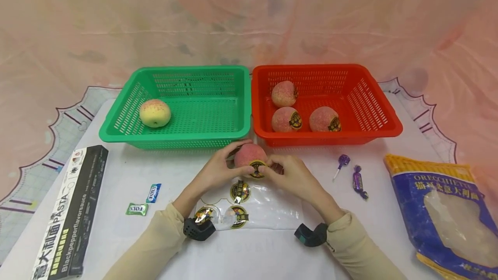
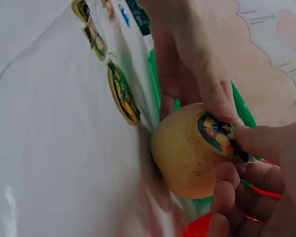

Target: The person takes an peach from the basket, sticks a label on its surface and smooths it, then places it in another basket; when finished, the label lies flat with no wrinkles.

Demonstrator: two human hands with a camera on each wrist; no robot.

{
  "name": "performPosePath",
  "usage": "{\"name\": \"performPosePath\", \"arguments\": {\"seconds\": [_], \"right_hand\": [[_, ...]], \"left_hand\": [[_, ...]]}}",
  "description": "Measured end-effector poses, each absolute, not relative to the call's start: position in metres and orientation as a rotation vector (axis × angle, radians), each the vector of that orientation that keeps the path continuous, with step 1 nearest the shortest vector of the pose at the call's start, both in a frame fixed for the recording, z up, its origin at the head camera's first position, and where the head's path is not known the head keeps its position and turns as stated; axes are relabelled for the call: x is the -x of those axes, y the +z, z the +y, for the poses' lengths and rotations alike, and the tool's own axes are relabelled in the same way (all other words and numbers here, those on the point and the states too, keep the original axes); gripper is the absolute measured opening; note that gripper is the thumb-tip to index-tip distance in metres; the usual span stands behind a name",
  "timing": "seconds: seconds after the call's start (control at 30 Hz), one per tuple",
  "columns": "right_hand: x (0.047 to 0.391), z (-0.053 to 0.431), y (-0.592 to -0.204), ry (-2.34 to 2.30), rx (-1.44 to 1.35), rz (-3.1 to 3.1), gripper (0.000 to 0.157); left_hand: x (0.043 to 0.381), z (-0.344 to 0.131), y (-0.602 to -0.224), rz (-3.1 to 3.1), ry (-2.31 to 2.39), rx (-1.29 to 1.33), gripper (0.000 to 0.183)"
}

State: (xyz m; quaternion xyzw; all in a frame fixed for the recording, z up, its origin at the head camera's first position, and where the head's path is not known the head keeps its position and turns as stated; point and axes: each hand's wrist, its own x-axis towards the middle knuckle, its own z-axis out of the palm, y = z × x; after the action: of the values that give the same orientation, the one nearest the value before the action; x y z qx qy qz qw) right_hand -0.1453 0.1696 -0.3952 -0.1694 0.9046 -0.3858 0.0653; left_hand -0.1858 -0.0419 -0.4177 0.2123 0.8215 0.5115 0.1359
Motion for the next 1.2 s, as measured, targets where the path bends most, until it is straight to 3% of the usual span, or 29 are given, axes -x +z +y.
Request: {"name": "performPosePath", "arguments": {"seconds": [0.57,0.87,1.2], "right_hand": [[0.152,0.176,-0.402,-1.134,0.576,2.752,0.023],[0.161,0.183,-0.414,-1.248,0.459,2.602,0.029],[0.168,0.187,-0.423,-1.344,0.392,2.525,0.022]], "left_hand": [[0.185,-0.042,-0.418,2.411,1.469,-0.613,0.07],[0.185,-0.04,-0.418,2.412,1.47,-0.635,0.068],[0.19,-0.045,-0.419,2.3,1.485,-0.62,0.067]]}}
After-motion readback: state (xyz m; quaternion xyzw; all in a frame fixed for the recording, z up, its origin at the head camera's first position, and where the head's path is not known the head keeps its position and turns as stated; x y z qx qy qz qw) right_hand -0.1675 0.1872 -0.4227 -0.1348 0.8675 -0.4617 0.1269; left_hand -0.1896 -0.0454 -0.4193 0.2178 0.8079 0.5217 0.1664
